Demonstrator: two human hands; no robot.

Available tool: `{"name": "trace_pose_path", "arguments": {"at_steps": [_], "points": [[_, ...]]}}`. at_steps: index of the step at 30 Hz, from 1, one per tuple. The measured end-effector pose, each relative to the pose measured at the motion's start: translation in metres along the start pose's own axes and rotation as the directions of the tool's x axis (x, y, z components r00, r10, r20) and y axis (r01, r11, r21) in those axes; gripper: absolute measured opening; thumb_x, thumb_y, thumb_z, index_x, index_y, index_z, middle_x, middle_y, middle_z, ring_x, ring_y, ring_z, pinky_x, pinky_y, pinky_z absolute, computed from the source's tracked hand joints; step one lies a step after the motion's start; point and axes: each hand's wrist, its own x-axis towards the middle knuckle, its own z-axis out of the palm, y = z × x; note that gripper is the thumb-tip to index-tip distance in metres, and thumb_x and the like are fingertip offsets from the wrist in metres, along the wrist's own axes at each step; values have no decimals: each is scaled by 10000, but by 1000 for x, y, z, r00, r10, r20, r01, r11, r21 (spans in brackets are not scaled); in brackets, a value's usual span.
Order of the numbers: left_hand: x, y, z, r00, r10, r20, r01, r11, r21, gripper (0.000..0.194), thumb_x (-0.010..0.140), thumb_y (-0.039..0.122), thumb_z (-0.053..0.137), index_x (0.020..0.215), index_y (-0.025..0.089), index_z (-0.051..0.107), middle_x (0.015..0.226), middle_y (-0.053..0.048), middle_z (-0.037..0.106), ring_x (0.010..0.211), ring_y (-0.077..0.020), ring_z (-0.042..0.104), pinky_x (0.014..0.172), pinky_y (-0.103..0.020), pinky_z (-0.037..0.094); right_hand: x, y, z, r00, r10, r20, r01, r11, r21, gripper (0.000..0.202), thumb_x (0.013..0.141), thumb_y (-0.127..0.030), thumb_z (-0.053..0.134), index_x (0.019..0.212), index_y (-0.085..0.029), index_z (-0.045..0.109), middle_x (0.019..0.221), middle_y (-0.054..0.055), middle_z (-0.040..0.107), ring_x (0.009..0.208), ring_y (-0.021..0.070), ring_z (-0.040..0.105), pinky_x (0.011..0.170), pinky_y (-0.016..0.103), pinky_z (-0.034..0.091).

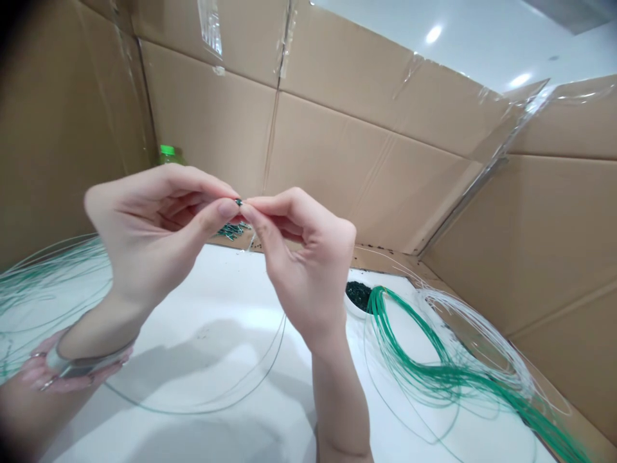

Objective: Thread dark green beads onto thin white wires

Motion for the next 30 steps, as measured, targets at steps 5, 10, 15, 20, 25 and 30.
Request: {"name": "trace_pose_path", "arguments": {"at_steps": [5, 10, 15, 20, 25, 30], "points": [[3, 3, -5, 995, -8, 102, 1, 998, 68, 103, 779, 90, 651, 802, 182, 691, 720, 56, 685, 648, -62, 637, 582, -146, 525, 0, 7, -1, 998, -55, -12, 55, 998, 14, 204, 739, -13, 661, 813, -203, 668, 728, -31, 685, 700, 123, 687, 653, 222, 606], [4, 8, -9, 992, -18, 129, -1, 990, 144, 72, 816, 155, 618, 789, 184, 679, 704, 40, 681, 643, -66, 628, 612, -139, 526, 0, 9, -2, 998, -59, 14, 59, 998, -10, 196, 769, -57, 657, 846, -237, 667, 745, -28, 690, 717, 136, 690, 662, 242, 613], [4, 2, -12, 990, 49, 132, -79, 969, 235, 72, 810, 239, 623, 804, 176, 657, 710, 11, 660, 658, -100, 595, 668, -190, 486, -1, 9, 2, 999, -11, 44, 11, 1000, -12, 135, 822, -112, 613, 845, -240, 650, 753, -22, 692, 732, 136, 691, 675, 257, 611], [7, -5, -12, 959, 200, 200, -269, 864, 425, 72, 834, 155, 556, 798, 172, 616, 711, 16, 610, 626, -80, 536, 625, -181, 425, 1, 6, 3, 998, 31, 52, -28, 998, -55, 104, 820, -125, 606, 797, -225, 625, 713, -18, 673, 673, 119, 670, 649, 236, 595], [10, -12, -13, 906, 344, 247, -423, 751, 507, 104, 820, 68, 528, 791, 162, 561, 689, 13, 550, 589, -67, 479, 561, -190, 378, 6, 8, -9, 970, 183, 163, -157, 974, -161, 70, 770, -163, 649, 735, -191, 595, 709, -28, 675, 695, 129, 682, 610, 223, 582], [9, -11, -11, 963, 110, 247, -209, 883, 419, 74, 841, 133, 531, 796, 173, 574, 717, 14, 560, 627, -86, 513, 609, -220, 388, 12, 15, -15, 921, 240, 306, -237, 970, -47, 47, 752, -176, 680, 795, -189, 667, 765, -9, 707, 730, 140, 695, 607, 215, 576]]}}
